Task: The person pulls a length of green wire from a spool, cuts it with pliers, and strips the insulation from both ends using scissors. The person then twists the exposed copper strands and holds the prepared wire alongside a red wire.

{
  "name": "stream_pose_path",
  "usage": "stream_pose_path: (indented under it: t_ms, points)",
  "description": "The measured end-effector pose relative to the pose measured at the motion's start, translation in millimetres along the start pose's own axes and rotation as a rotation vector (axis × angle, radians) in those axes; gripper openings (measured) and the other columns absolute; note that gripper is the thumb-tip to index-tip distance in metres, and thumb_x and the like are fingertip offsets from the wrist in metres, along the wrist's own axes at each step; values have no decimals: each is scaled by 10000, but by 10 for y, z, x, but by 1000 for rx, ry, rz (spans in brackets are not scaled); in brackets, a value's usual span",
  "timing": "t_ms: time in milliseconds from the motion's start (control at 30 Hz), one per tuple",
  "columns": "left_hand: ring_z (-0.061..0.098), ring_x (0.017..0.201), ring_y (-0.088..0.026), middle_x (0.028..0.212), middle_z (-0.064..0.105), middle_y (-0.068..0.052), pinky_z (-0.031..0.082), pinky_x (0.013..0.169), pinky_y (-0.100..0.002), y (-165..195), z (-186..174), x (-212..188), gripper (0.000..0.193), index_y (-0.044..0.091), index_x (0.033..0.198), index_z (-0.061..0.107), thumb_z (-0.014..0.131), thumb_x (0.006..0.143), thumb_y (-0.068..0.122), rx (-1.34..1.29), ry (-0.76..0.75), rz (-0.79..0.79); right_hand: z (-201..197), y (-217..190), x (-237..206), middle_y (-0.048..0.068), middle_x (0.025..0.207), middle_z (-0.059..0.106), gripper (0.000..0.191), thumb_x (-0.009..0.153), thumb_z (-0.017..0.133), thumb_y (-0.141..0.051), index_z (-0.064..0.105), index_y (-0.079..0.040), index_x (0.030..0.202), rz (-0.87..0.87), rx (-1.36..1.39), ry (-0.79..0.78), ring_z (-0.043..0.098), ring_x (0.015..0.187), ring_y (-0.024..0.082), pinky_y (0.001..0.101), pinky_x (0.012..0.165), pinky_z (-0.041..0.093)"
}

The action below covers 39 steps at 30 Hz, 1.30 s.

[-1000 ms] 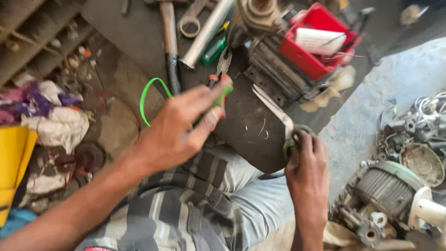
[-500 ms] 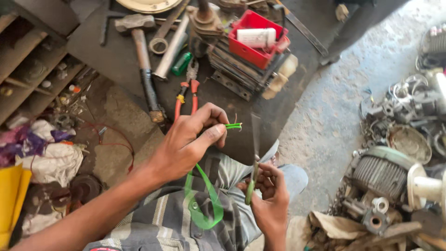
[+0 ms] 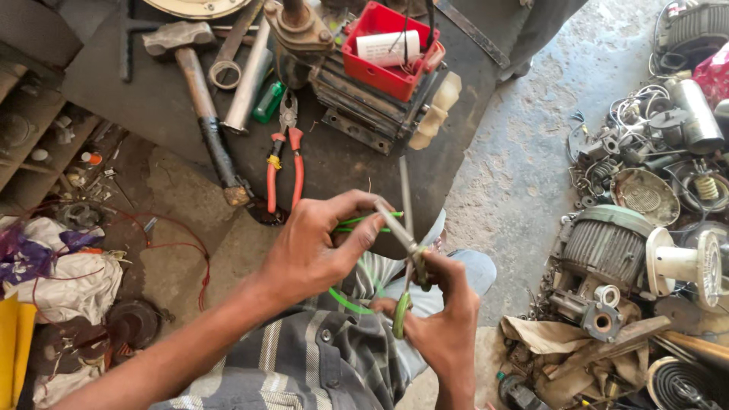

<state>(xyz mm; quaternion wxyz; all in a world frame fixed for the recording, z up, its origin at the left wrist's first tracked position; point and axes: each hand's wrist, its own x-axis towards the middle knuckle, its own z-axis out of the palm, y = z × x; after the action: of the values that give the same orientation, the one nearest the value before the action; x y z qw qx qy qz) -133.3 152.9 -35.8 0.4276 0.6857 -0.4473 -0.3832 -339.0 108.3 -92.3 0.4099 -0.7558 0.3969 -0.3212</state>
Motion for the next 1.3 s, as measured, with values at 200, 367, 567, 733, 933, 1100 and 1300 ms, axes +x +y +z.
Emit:
stream_pose_path:
  t_ms: [200,367,567,733,933,1100,1300]
  points:
    - [628,722,-20,826,756,-34,523,605,-269,-106,-52,25,161,5,1062,706,648,996,139,-118,14,224,139,34,-11,78,933,766,774,550,1008,-298,637,-17,1168,-25,-11,47,739,813,127,282,739,609]
    - [620,784,-24,875,752,-52,548,626,-261,-216,-209,168,203,16,1120,727,665,966,133,-150,-81,143,251,152,-26,107,1012,783,712,611,985,-240,638,2,1184,39,345,-52,725,840,131,280,769,619]
    - [649,818,-18,889,762,-45,565,666,-245,-330,-386,312,208,27,1129,739,667,972,143,-186,-161,145,410,234,-29,121,1034,767,718,631,985,-237,622,9,1200,124,495,-55,723,860,146,290,777,604]
    - [653,780,-34,841,754,-61,545,649,-254,-425,-531,401,207,15,1101,733,676,976,171,-202,-122,128,581,156,54,113,1155,710,807,677,968,-326,532,-30,1288,96,551,-8,686,1002,161,321,904,572]
    - [713,732,-120,831,721,-82,532,637,-297,-467,-751,476,195,19,1095,659,606,1036,197,-189,-176,224,754,-6,261,101,1031,700,858,562,989,-343,560,-15,1229,47,36,-34,681,906,165,322,831,575]
    - [699,679,-155,814,712,-115,505,581,-320,-482,-883,510,160,24,1088,645,607,1012,160,-152,-182,232,873,-114,364,92,993,726,823,558,994,-334,582,-13,1194,8,-48,0,718,853,164,310,785,587]
    - [746,862,-313,914,717,-160,542,720,-381,-564,-1003,535,129,2,1106,569,608,1025,93,-64,-137,417,1044,-177,435,94,1011,722,765,605,990,-292,578,-10,1185,-20,-42,14,730,852,165,309,767,606]
